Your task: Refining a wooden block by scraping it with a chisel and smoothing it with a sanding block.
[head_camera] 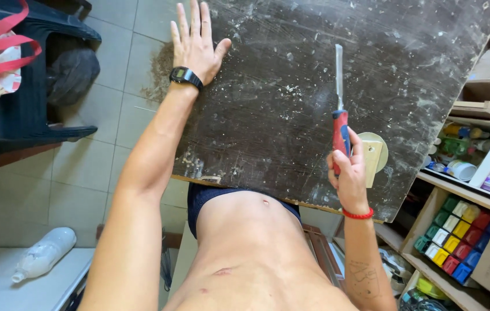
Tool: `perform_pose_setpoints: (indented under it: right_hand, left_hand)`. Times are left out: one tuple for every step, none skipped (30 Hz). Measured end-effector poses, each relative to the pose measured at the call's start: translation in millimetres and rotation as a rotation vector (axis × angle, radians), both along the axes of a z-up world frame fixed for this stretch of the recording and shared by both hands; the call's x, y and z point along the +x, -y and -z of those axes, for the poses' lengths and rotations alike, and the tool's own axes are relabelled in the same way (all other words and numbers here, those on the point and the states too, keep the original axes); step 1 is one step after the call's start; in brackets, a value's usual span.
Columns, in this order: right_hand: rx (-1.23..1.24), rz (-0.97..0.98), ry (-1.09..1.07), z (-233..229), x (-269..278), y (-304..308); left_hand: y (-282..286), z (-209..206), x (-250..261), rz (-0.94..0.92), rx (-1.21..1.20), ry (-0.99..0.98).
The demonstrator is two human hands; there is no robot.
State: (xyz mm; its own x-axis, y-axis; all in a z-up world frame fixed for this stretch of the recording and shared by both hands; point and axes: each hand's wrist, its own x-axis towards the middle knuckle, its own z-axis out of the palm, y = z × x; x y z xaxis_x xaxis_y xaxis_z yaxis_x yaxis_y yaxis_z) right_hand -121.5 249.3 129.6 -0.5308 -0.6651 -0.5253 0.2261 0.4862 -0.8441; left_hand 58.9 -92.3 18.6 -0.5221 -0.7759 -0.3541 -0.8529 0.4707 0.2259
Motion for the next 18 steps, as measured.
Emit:
perform_pose_setpoints:
  right_hand:
    - [-0.004,0.001,-0.002,1.1,2.2,-4.5]
    - [-0.009,0.009,0.009,2.9,5.9,-8.1]
    - [-0.014,0.018,0.021,4.8,9.8,-11.5]
    - [-0.015,0.019,0.02,6.3,13.1,-13.0]
    - [-0.002,0.023,0.033,7.9,16.6,-14.4]
    - [0.009,0.026,0.044,9.3,19.0,-15.1]
    - [0.006,0.026,0.04,6.2,19.3,-16.2]
    - [0.026,0.026,0.053,3.4,20.0,-17.7]
    - [0.045,0.025,0.066,0.6,20.4,-19.5]
    - [0.044,0.034,0.064,1.3,19.2,-25.3]
    - [0.027,0.026,0.032,2.0,17.9,-31.3]
    - [0.007,0.01,0.001,3.2,14.8,-35.7]
    - [0.004,0.012,-0.001,1.6,13.7,-39.9]
    - [-0.015,0.037,-0.018,0.5,13.5,-42.1]
    - [-0.034,0.062,-0.035,0.1,12.1,-44.2]
    - [-0.027,0.082,-0.038,2.6,10.4,-46.9]
    - [-0.047,0.143,-0.008,6.0,8.1,-50.0]
    - [-0.068,0.198,0.023,9.5,5.5,-52.1]
  left_hand:
    - [-16.1,-8.2,-8.5,0.001,-0.004,-0.002]
    - [-31.4,-16.7,-14.7,0.167,-0.133,-0.071]
    - [-46.6,-24.9,-20.7,0.333,-0.261,-0.138]
    - [-58.3,-10.2,-25.4,0.335,-0.262,-0.139]
    - [-70.0,4.6,-30.1,0.619,-0.17,-0.316]
    - [-81.0,19.0,-35.6,0.9,-0.074,-0.493]
    - [-68.0,14.1,-36.9,0.9,-0.078,-0.495]
    - [-55.2,9.2,-37.9,0.749,-0.067,-0.396]
    - [-42.7,4.2,-39.3,0.597,-0.057,-0.297]
    - [-24.4,1.8,-36.8,0.606,-0.057,-0.3]
    - [-6.1,-0.7,-34.7,0.263,-0.037,-0.183]
    - [13.1,-3.6,-32.1,-0.085,-0.018,-0.062]
    - [5.8,-9.9,-35.4,-0.083,-0.021,-0.065]
    - [0.7,-16.8,-38.0,-0.098,-0.055,-0.027]
    - [-4.2,-23.0,-41.5,-0.113,-0.089,0.01]
    - [-34.4,-27.5,-49.8,-0.093,-0.082,0.007]
    - [-64.7,-31.6,-57.4,0.214,-0.369,-0.203]
    - [-94.8,-36.1,-62.1,0.517,-0.651,-0.417]
